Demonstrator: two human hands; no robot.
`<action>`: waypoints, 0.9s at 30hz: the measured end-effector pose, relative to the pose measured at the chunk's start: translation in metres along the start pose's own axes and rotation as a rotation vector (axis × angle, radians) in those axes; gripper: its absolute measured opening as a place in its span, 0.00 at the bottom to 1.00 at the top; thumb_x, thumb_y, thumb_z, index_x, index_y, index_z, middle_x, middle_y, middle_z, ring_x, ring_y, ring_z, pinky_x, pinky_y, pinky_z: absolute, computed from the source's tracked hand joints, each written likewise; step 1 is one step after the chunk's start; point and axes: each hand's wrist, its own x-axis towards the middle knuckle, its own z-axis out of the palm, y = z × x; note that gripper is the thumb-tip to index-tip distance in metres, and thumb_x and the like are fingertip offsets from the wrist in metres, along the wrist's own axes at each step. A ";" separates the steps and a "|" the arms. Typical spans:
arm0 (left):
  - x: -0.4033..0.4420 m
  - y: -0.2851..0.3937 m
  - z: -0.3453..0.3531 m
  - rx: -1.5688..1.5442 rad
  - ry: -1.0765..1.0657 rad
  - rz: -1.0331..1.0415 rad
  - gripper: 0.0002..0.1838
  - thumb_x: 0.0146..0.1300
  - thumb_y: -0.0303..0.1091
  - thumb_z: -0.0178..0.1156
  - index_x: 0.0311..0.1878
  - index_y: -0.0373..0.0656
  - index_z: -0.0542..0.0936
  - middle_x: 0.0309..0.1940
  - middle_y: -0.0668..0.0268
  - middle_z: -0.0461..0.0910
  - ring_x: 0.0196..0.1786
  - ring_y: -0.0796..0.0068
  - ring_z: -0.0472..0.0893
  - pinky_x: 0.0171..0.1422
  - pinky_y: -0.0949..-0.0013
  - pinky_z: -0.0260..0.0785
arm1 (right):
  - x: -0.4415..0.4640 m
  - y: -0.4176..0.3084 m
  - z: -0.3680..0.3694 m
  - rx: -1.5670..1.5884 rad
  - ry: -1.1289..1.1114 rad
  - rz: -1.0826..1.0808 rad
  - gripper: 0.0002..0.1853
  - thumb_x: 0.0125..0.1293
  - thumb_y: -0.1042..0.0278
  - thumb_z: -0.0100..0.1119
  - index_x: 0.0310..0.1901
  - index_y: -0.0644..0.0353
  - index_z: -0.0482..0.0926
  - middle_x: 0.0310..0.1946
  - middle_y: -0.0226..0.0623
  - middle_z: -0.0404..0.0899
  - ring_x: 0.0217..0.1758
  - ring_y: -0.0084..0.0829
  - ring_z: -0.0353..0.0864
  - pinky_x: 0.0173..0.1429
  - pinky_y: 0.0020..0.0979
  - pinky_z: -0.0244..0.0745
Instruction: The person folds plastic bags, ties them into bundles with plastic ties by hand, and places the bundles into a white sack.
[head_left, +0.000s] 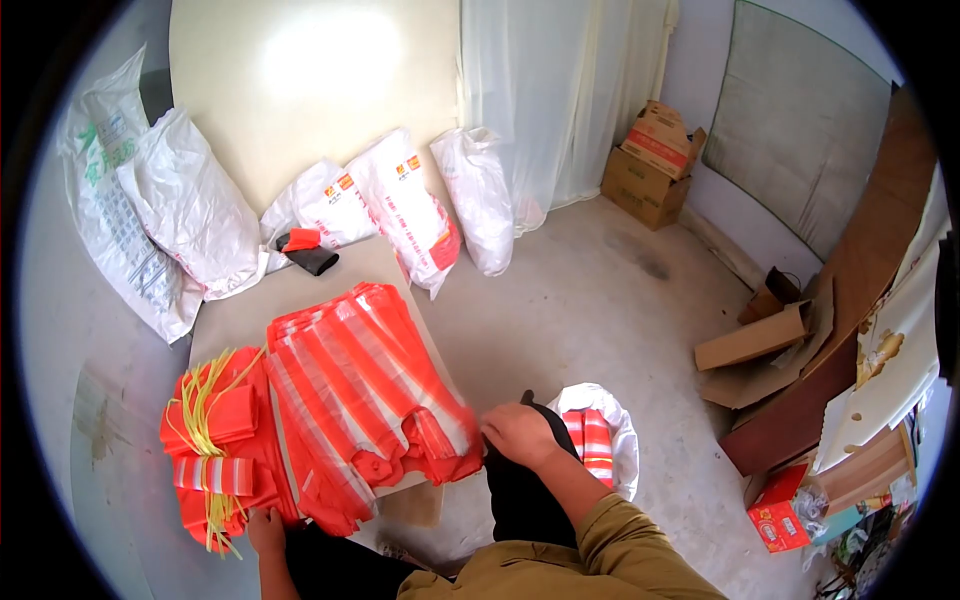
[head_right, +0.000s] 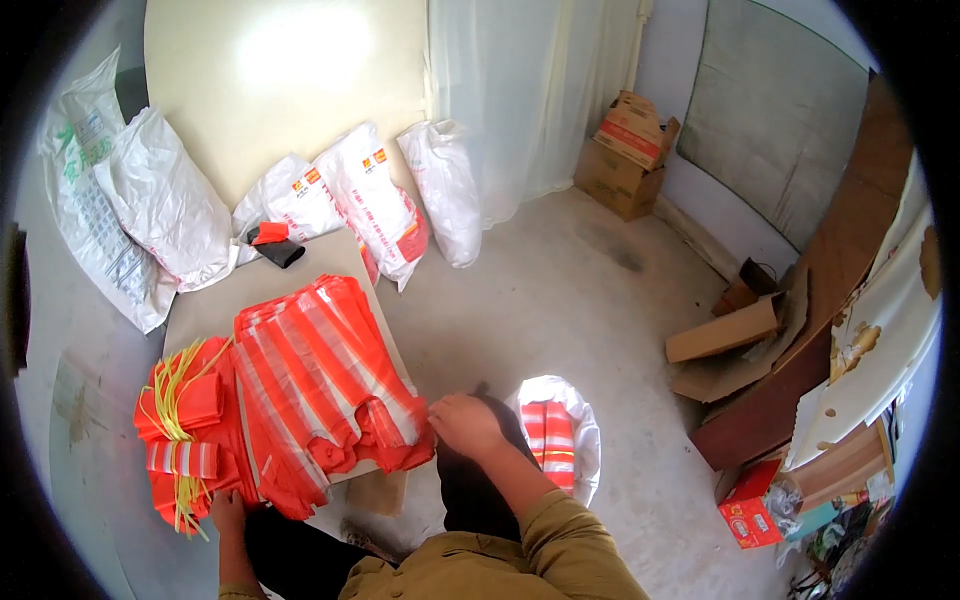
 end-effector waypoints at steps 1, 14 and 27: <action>0.001 0.000 0.000 -0.005 -0.003 -0.008 0.17 0.69 0.43 0.62 0.38 0.36 0.86 0.36 0.46 0.85 0.41 0.43 0.84 0.47 0.47 0.76 | 0.000 -0.001 -0.002 -0.013 -0.023 0.009 0.12 0.73 0.60 0.55 0.42 0.56 0.86 0.43 0.42 0.86 0.51 0.46 0.84 0.59 0.44 0.79; 0.002 -0.009 0.006 0.014 -0.013 -0.009 0.17 0.68 0.42 0.63 0.37 0.34 0.86 0.40 0.45 0.83 0.43 0.43 0.84 0.48 0.47 0.76 | -0.002 0.004 0.007 0.036 0.060 -0.015 0.10 0.70 0.61 0.59 0.43 0.57 0.84 0.41 0.43 0.85 0.49 0.49 0.83 0.55 0.47 0.78; 0.005 -0.017 0.014 -0.006 -0.021 -0.030 0.17 0.68 0.42 0.64 0.36 0.34 0.85 0.40 0.45 0.83 0.44 0.43 0.83 0.49 0.47 0.75 | -0.002 0.004 0.005 0.019 0.054 -0.019 0.09 0.70 0.61 0.60 0.41 0.57 0.84 0.41 0.43 0.85 0.48 0.49 0.83 0.55 0.47 0.78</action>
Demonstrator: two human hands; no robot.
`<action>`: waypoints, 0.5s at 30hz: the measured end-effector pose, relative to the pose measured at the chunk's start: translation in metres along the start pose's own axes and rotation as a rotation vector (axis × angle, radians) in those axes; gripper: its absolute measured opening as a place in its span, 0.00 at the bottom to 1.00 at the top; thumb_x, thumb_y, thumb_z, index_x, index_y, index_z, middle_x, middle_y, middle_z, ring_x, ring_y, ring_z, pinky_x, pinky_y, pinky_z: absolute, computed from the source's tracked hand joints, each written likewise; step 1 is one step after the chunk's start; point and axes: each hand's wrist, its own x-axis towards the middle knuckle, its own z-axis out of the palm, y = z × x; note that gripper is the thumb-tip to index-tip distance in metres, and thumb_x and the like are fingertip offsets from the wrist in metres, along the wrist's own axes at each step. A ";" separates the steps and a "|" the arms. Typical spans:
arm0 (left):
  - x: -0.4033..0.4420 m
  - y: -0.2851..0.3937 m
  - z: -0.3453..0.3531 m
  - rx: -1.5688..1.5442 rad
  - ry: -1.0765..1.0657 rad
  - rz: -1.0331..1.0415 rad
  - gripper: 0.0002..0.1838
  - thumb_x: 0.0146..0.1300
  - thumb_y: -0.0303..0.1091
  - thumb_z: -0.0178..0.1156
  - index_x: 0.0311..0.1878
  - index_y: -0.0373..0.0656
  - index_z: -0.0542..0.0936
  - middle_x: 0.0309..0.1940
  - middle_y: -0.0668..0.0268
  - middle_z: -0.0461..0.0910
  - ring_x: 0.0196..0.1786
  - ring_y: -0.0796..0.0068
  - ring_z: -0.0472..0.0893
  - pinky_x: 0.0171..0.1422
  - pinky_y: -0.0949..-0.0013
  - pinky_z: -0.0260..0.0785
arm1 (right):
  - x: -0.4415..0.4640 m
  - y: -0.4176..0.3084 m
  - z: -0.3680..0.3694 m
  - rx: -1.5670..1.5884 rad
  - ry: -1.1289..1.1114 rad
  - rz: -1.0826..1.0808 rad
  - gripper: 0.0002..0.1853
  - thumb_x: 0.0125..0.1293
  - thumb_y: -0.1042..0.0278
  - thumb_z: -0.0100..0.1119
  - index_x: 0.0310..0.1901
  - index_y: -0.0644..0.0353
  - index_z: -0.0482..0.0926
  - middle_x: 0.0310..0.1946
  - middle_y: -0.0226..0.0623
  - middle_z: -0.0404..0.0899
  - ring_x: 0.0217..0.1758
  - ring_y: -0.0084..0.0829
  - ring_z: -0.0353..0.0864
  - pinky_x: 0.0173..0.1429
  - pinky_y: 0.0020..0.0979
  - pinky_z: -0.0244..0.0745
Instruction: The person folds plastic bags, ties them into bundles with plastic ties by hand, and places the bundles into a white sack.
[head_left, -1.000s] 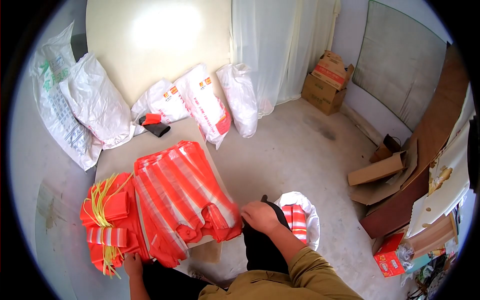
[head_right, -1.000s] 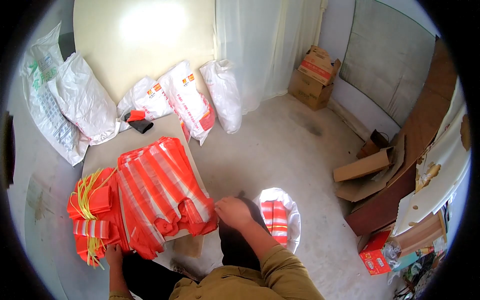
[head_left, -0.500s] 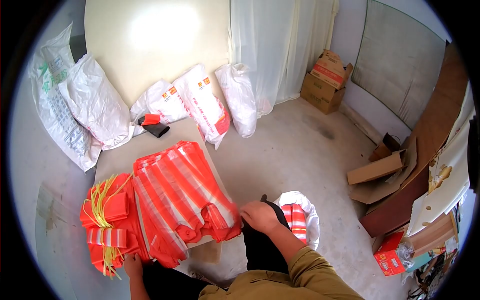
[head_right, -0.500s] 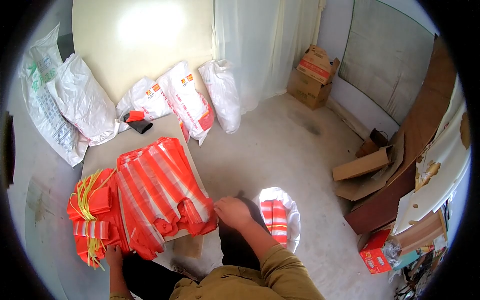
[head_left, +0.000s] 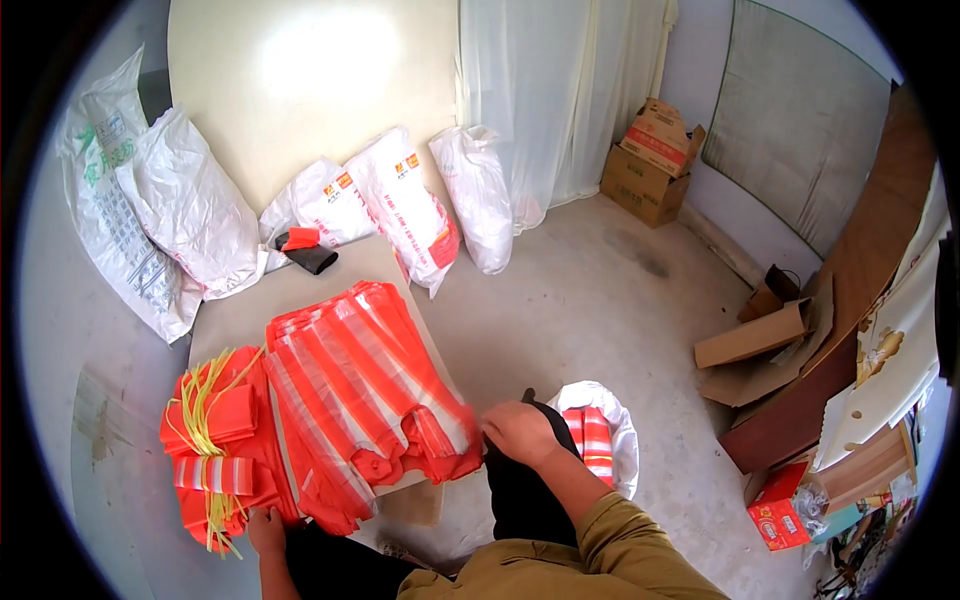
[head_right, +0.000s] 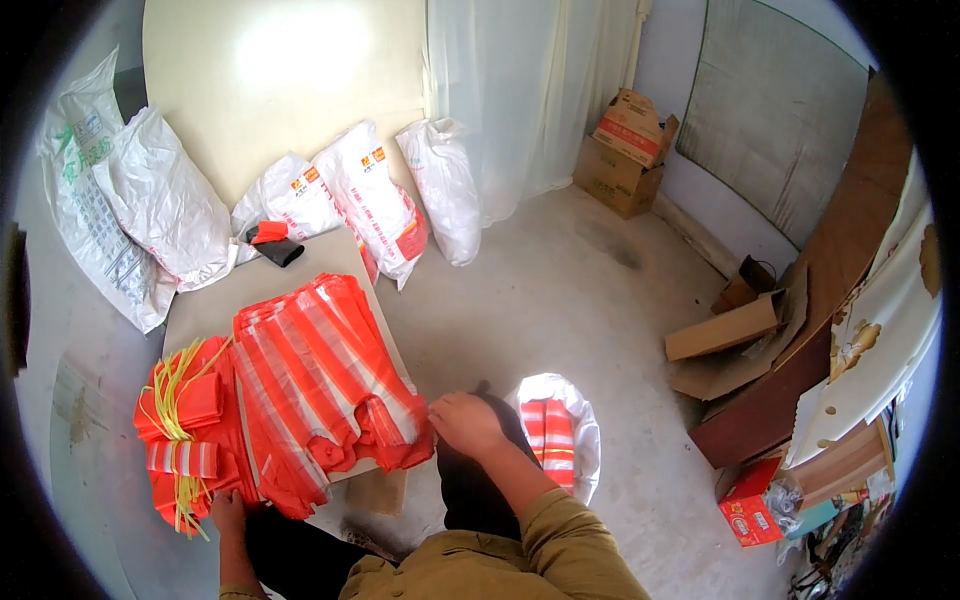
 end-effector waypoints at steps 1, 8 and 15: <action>0.000 0.001 0.000 0.002 0.003 0.007 0.17 0.68 0.42 0.63 0.36 0.34 0.85 0.40 0.45 0.83 0.43 0.43 0.83 0.49 0.47 0.75 | 0.000 0.000 0.000 -0.003 -0.001 0.002 0.09 0.70 0.61 0.60 0.41 0.57 0.84 0.41 0.43 0.85 0.48 0.49 0.83 0.55 0.47 0.78; -0.002 0.004 -0.002 0.015 0.025 0.024 0.17 0.68 0.42 0.63 0.33 0.34 0.84 0.37 0.45 0.83 0.39 0.42 0.83 0.46 0.45 0.75 | 0.000 -0.002 -0.004 -0.025 -0.038 0.029 0.12 0.73 0.59 0.56 0.44 0.55 0.86 0.43 0.40 0.86 0.51 0.46 0.84 0.59 0.44 0.79; -0.003 0.005 -0.002 0.027 0.054 0.047 0.17 0.68 0.41 0.63 0.32 0.34 0.83 0.35 0.45 0.82 0.39 0.42 0.83 0.45 0.45 0.75 | -0.001 0.001 0.000 -0.001 -0.015 0.011 0.10 0.71 0.60 0.59 0.43 0.56 0.84 0.42 0.42 0.85 0.49 0.48 0.83 0.56 0.46 0.78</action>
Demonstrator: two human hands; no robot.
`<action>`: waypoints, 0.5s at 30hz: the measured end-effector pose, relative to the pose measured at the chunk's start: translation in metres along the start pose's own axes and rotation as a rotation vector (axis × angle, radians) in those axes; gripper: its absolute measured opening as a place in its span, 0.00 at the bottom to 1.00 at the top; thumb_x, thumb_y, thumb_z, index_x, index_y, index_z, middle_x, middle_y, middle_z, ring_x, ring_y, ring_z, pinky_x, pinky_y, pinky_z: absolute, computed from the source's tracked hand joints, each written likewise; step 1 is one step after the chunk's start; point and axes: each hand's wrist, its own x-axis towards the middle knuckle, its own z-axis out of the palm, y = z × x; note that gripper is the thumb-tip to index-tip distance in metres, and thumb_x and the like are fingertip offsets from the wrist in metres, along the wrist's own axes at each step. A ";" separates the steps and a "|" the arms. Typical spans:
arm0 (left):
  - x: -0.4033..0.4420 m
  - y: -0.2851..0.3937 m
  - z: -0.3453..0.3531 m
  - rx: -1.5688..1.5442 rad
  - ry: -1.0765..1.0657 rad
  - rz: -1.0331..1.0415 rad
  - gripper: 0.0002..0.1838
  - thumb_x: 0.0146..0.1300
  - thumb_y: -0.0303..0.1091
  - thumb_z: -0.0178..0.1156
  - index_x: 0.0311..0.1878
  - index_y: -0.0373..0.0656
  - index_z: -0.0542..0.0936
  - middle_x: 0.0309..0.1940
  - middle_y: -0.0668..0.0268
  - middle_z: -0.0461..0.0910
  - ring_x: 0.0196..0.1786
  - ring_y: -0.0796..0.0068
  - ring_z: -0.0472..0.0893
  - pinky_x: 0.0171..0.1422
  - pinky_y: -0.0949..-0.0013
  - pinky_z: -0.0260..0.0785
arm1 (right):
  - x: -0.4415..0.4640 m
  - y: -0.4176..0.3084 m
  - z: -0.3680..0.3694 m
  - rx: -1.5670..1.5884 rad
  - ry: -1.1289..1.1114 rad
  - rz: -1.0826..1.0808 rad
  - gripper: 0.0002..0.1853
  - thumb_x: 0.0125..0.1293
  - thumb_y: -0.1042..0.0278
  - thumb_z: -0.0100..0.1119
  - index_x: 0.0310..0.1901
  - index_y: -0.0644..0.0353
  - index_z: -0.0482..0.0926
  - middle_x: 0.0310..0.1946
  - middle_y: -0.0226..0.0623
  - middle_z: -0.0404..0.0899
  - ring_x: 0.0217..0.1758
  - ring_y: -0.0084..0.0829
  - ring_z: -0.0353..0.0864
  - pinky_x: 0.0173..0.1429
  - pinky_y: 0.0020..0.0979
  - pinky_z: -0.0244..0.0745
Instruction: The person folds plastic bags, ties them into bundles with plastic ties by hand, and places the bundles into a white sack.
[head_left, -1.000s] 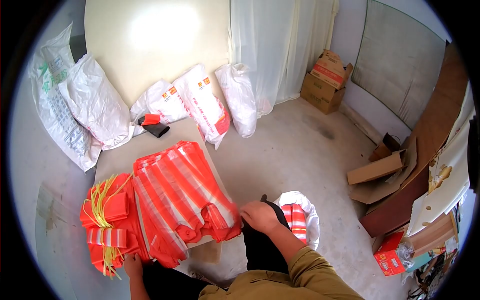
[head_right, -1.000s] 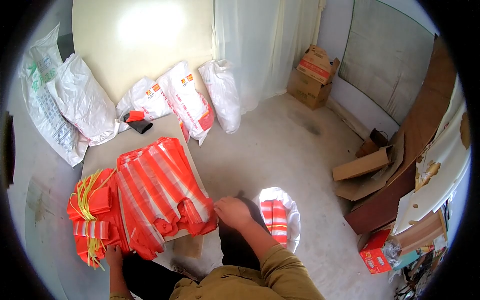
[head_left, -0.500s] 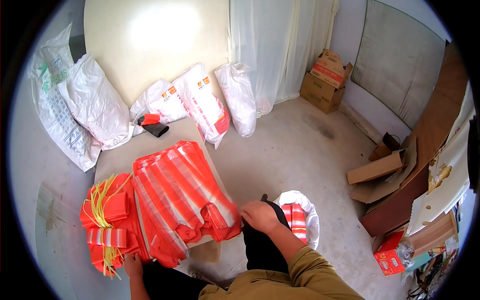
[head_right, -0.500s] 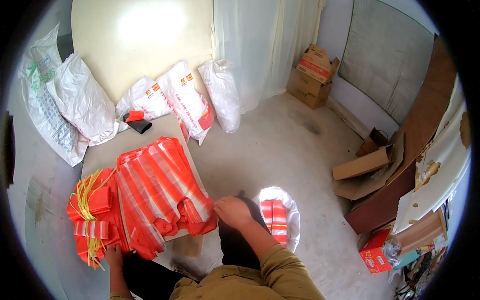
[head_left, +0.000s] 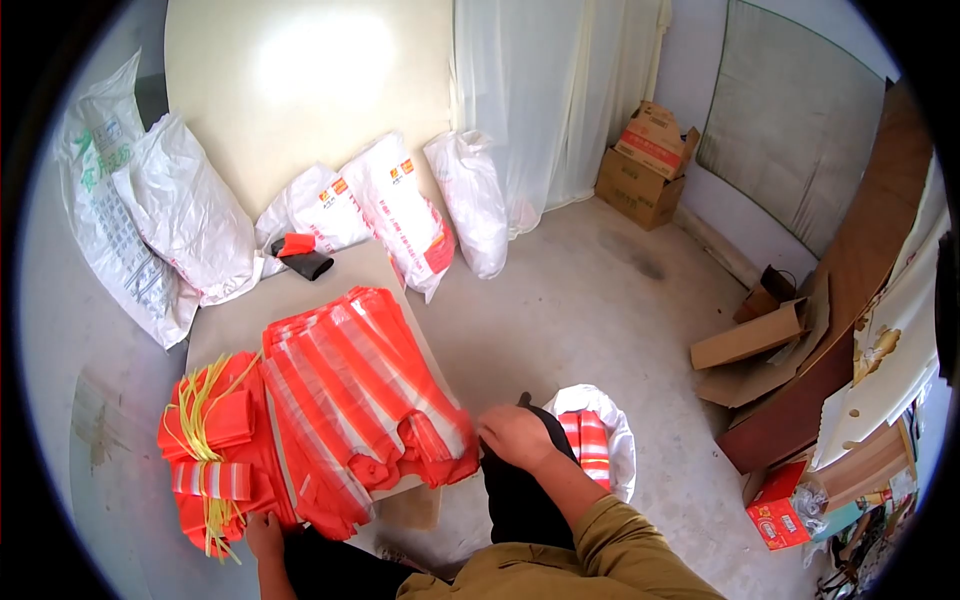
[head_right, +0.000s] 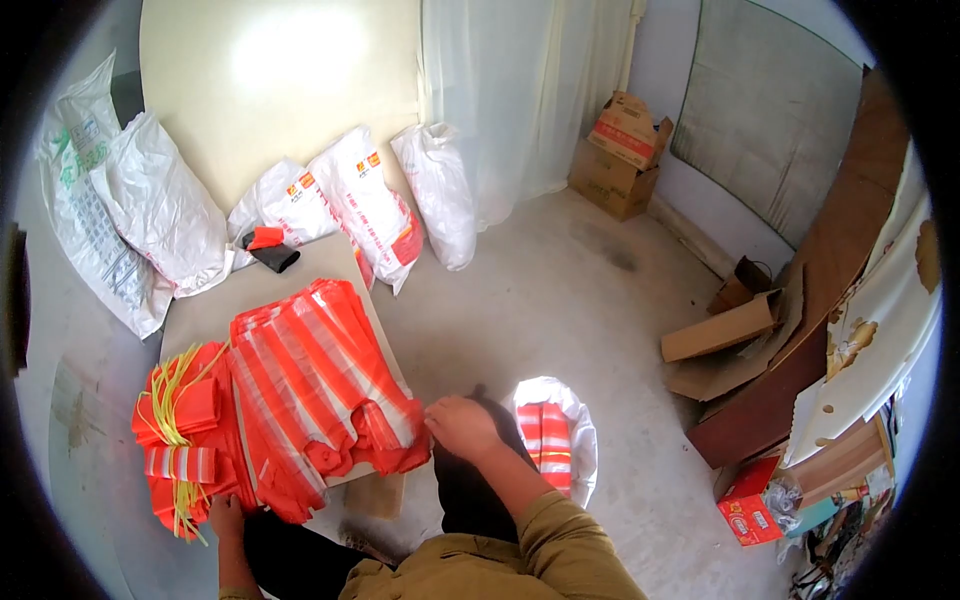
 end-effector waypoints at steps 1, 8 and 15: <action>0.000 -0.002 0.001 -0.004 0.004 0.000 0.17 0.68 0.41 0.63 0.32 0.34 0.83 0.35 0.44 0.82 0.39 0.41 0.83 0.45 0.45 0.75 | 0.000 0.001 0.001 0.006 0.008 -0.007 0.10 0.70 0.61 0.60 0.43 0.56 0.84 0.42 0.42 0.84 0.49 0.49 0.83 0.55 0.47 0.78; -0.001 0.001 -0.002 -0.027 -0.010 -0.019 0.18 0.68 0.42 0.62 0.33 0.35 0.84 0.32 0.46 0.83 0.37 0.42 0.84 0.43 0.46 0.75 | -0.001 -0.001 -0.002 -0.022 -0.012 0.003 0.12 0.73 0.60 0.57 0.43 0.56 0.86 0.42 0.42 0.86 0.51 0.46 0.84 0.58 0.44 0.79; -0.001 -0.001 -0.001 -0.024 -0.001 -0.015 0.17 0.68 0.43 0.62 0.35 0.36 0.86 0.31 0.46 0.84 0.37 0.43 0.84 0.43 0.47 0.76 | 0.000 -0.001 -0.002 -0.032 -0.027 -0.001 0.12 0.73 0.59 0.56 0.44 0.57 0.86 0.43 0.42 0.86 0.51 0.46 0.84 0.59 0.45 0.79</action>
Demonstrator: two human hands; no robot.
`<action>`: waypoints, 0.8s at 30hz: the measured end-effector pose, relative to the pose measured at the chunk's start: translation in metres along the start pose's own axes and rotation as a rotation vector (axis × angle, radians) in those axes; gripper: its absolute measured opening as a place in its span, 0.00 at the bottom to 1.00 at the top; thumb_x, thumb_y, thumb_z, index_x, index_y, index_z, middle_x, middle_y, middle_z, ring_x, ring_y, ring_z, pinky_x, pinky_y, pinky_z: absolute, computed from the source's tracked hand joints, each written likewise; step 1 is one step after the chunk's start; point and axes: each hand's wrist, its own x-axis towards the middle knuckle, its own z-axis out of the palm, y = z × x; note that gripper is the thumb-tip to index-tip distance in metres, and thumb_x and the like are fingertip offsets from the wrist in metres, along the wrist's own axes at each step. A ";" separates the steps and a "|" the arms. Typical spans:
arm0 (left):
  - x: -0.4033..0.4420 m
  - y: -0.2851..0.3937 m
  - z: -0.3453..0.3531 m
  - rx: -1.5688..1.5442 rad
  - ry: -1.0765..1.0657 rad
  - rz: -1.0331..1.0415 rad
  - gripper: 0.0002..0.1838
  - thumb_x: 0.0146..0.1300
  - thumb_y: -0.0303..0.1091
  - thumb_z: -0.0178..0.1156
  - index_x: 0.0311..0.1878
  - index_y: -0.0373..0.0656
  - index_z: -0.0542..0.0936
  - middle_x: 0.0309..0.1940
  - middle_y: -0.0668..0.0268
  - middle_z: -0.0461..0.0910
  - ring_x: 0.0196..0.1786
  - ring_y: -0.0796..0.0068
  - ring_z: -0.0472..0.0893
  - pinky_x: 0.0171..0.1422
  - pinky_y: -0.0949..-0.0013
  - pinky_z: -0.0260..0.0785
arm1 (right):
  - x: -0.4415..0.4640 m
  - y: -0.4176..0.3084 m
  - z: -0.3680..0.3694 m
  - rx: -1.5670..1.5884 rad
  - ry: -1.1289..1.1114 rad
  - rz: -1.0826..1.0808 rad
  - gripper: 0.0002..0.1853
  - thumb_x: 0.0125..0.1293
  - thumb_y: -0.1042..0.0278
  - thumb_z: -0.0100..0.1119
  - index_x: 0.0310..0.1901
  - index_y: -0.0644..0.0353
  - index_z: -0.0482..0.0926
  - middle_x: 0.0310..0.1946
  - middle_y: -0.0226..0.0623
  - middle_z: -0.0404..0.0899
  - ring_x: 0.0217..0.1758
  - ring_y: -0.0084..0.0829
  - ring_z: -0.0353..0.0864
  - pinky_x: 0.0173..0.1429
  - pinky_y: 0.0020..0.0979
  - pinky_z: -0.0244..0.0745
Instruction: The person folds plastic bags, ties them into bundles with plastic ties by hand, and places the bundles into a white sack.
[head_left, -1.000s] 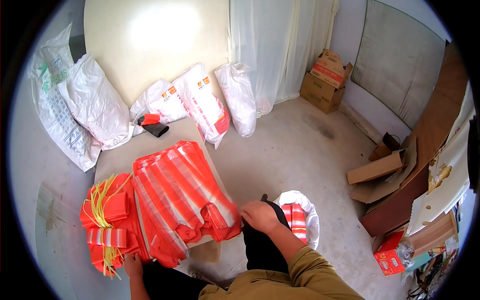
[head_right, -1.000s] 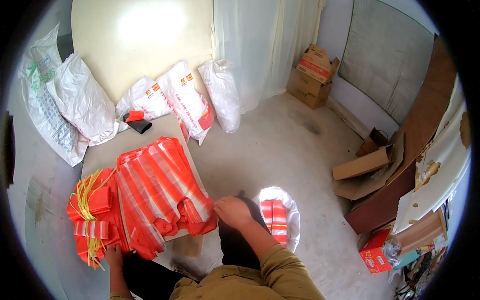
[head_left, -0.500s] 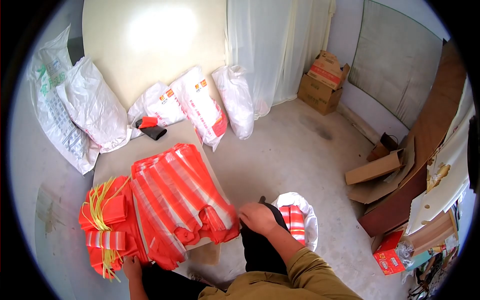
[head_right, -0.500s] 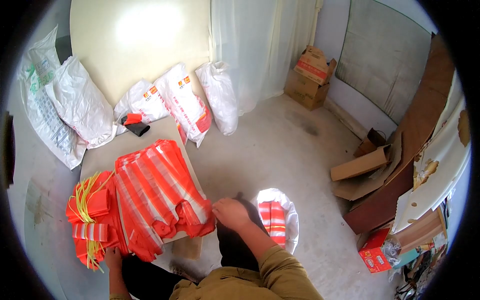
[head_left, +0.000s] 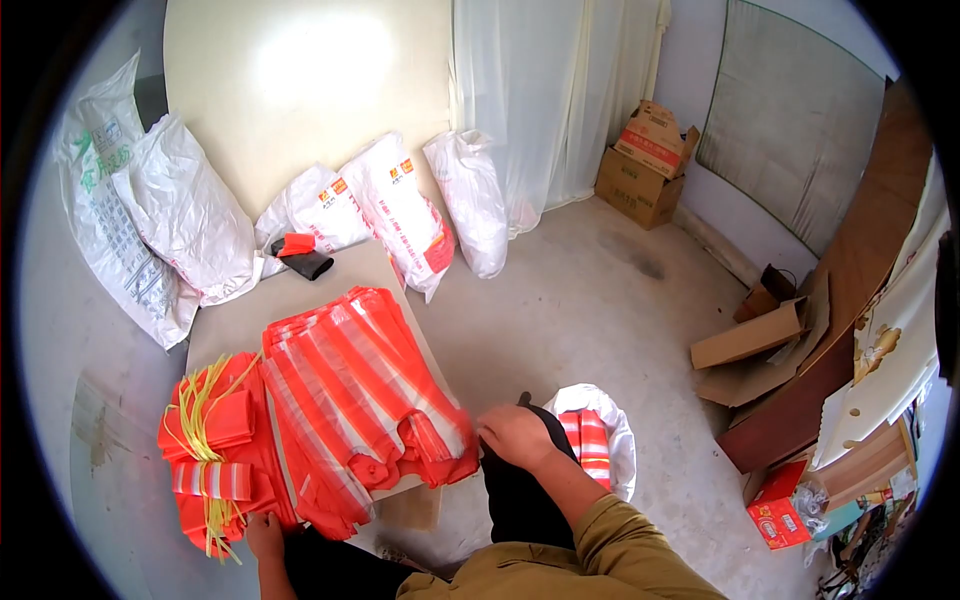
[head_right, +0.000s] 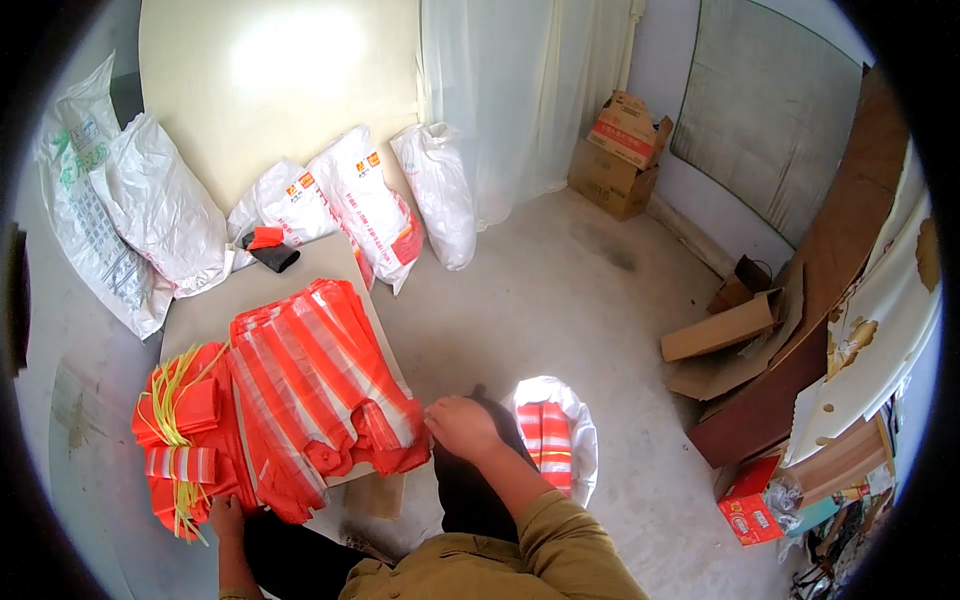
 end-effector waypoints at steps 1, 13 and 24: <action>0.000 0.000 0.000 0.002 -0.004 -0.001 0.17 0.68 0.43 0.62 0.35 0.36 0.86 0.32 0.46 0.84 0.37 0.43 0.84 0.43 0.47 0.76 | 0.000 0.000 0.000 -0.001 -0.003 0.001 0.12 0.73 0.59 0.56 0.44 0.57 0.86 0.43 0.42 0.86 0.51 0.46 0.84 0.59 0.45 0.79; 0.000 0.003 -0.003 0.010 -0.014 0.019 0.17 0.68 0.42 0.63 0.35 0.34 0.86 0.36 0.44 0.84 0.40 0.41 0.84 0.46 0.46 0.76 | 0.000 0.001 0.001 0.007 0.011 0.005 0.13 0.73 0.58 0.56 0.46 0.56 0.87 0.44 0.40 0.86 0.52 0.44 0.84 0.59 0.43 0.79; -0.001 0.009 -0.005 0.041 -0.011 -0.014 0.18 0.69 0.43 0.62 0.35 0.34 0.85 0.38 0.44 0.83 0.42 0.42 0.84 0.48 0.46 0.76 | -0.001 0.002 0.000 0.053 0.030 0.014 0.11 0.71 0.60 0.59 0.43 0.57 0.85 0.42 0.43 0.85 0.50 0.48 0.83 0.56 0.46 0.78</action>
